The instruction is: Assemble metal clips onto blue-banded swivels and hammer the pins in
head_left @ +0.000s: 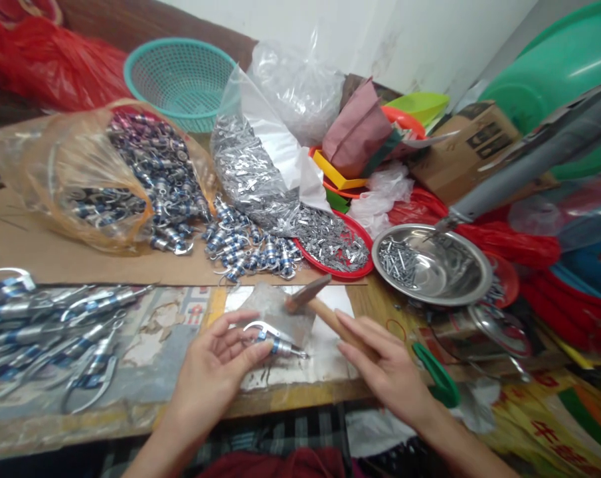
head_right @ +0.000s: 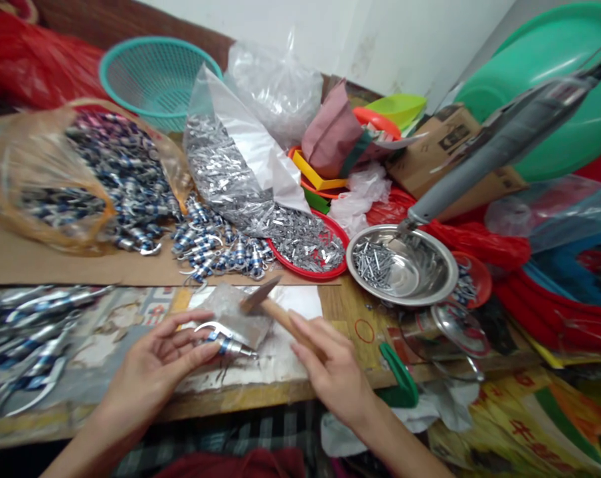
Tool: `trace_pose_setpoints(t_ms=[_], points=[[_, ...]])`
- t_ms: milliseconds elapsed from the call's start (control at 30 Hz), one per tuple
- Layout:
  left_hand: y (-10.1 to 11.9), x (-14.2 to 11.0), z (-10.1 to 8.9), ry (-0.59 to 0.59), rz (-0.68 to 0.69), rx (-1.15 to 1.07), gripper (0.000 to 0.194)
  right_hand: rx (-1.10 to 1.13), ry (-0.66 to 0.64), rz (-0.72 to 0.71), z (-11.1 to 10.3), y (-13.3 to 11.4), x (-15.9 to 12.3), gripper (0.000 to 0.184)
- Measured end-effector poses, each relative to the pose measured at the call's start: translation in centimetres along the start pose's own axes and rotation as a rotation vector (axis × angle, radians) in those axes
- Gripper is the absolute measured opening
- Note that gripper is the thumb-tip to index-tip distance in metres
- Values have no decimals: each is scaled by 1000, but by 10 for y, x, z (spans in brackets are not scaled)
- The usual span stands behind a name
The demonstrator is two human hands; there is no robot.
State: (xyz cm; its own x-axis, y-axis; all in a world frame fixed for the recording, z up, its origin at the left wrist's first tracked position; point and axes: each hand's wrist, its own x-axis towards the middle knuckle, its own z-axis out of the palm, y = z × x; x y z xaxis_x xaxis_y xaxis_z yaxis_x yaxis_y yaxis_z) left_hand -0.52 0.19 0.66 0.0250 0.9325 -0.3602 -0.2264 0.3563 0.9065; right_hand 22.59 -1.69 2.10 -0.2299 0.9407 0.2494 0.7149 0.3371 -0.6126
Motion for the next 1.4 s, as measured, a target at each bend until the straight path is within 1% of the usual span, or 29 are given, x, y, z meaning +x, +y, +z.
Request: trace_pose_setpoints(t_ms=[67,100,167,200,267,333,400,467,567,633,700,767,833,867,933,967,1000,1067,1133,1233,1300,1400], points=[[3,0,-1,2,14,148,25,32,0,145,3,13,10,38],[4,0,-2,3,45,224,19,39,-48,183,5,19,16,37],[6,-1,-4,15,157,346,12,-3,-139,165,7,29,31,30],[6,-2,-5,21,224,392,9,-65,-141,128,8,33,40,26],[7,-4,-6,25,338,475,7,-221,-59,67,7,42,63,24],[8,-5,-6,30,403,530,8,-333,39,66,4,52,90,25],[9,-7,-5,25,424,549,8,-375,45,95,3,62,116,23],[11,-7,-4,6,410,533,8,-402,27,117,2,71,136,20],[13,-8,-5,-9,381,507,8,-403,36,123,2,77,146,23],[13,-8,-7,-9,394,505,7,-376,73,114,0,76,144,25],[12,-6,-8,-21,420,508,7,-325,122,98,-2,69,137,24],[11,-4,-6,-24,449,510,8,-266,155,75,-1,54,125,20],[11,-2,-3,-5,484,511,10,-146,159,51,4,32,109,17],[12,-1,-1,6,498,509,11,-64,149,33,8,19,101,16],[12,0,3,30,507,485,14,232,113,-15,19,-8,83,13],[12,0,4,49,502,466,17,335,70,-47,24,-20,75,15],[12,-1,5,78,494,445,21,420,32,-75,29,-30,69,17],[12,-2,7,143,476,411,30,493,-28,-92,34,-44,59,19],[10,-3,7,196,464,394,35,525,-48,-34,35,-50,55,17],[8,-4,6,201,459,397,38,554,-50,67,34,-52,54,14],[8,-3,5,167,491,416,36,564,-44,70,34,-52,52,13],[10,-3,1,50,532,452,22,557,-19,7,35,-51,45,14]])
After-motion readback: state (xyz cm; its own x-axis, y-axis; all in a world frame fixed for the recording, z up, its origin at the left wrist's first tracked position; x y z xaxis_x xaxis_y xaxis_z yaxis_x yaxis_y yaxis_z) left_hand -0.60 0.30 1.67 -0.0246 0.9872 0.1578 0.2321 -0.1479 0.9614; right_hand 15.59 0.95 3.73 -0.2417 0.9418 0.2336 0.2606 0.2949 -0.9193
